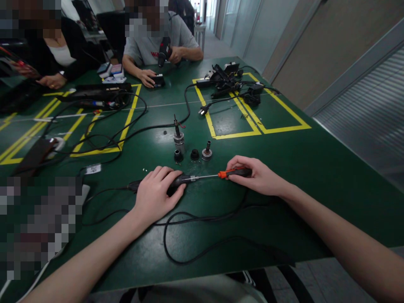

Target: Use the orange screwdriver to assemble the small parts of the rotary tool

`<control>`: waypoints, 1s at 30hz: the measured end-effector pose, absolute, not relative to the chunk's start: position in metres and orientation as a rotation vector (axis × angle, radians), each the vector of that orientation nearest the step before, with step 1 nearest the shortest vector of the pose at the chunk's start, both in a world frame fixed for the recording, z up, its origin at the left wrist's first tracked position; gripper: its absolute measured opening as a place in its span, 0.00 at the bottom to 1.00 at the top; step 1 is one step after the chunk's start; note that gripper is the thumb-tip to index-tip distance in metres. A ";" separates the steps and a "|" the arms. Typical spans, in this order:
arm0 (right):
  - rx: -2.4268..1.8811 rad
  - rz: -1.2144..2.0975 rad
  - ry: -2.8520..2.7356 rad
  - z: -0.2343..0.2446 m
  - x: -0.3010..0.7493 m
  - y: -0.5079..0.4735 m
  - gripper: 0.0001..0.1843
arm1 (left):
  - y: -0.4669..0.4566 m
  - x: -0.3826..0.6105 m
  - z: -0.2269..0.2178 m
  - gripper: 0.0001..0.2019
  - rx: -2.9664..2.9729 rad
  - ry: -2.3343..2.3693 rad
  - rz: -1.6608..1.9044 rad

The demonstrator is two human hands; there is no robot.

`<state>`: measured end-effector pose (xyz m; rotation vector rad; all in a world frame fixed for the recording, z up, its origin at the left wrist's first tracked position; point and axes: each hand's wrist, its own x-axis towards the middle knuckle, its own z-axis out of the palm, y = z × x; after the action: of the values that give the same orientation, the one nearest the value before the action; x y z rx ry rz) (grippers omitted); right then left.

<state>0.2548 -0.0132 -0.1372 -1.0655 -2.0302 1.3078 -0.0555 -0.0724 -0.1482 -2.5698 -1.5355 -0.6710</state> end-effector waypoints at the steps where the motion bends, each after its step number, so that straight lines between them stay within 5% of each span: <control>1: -1.062 1.327 -2.037 -0.137 0.255 -0.012 0.12 | -0.072 -0.055 -0.148 0.15 -2.570 -1.536 -0.674; 9: -1.068 1.249 -2.151 -0.135 0.255 -0.010 0.19 | -0.073 -0.055 -0.149 0.14 -2.569 -1.546 -0.664; 20: -0.945 1.167 -2.082 -0.142 0.254 -0.011 0.12 | -0.073 -0.055 -0.148 0.14 -2.566 -1.544 -0.667; 30: -1.049 1.236 -2.081 -0.139 0.251 -0.014 0.17 | -0.073 -0.055 -0.148 0.14 -2.564 -1.554 -0.654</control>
<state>0.2507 -0.0144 -0.1393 -1.0487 -2.0813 1.2360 -0.0548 -0.0728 -0.1479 -2.5643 -1.5545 -0.6544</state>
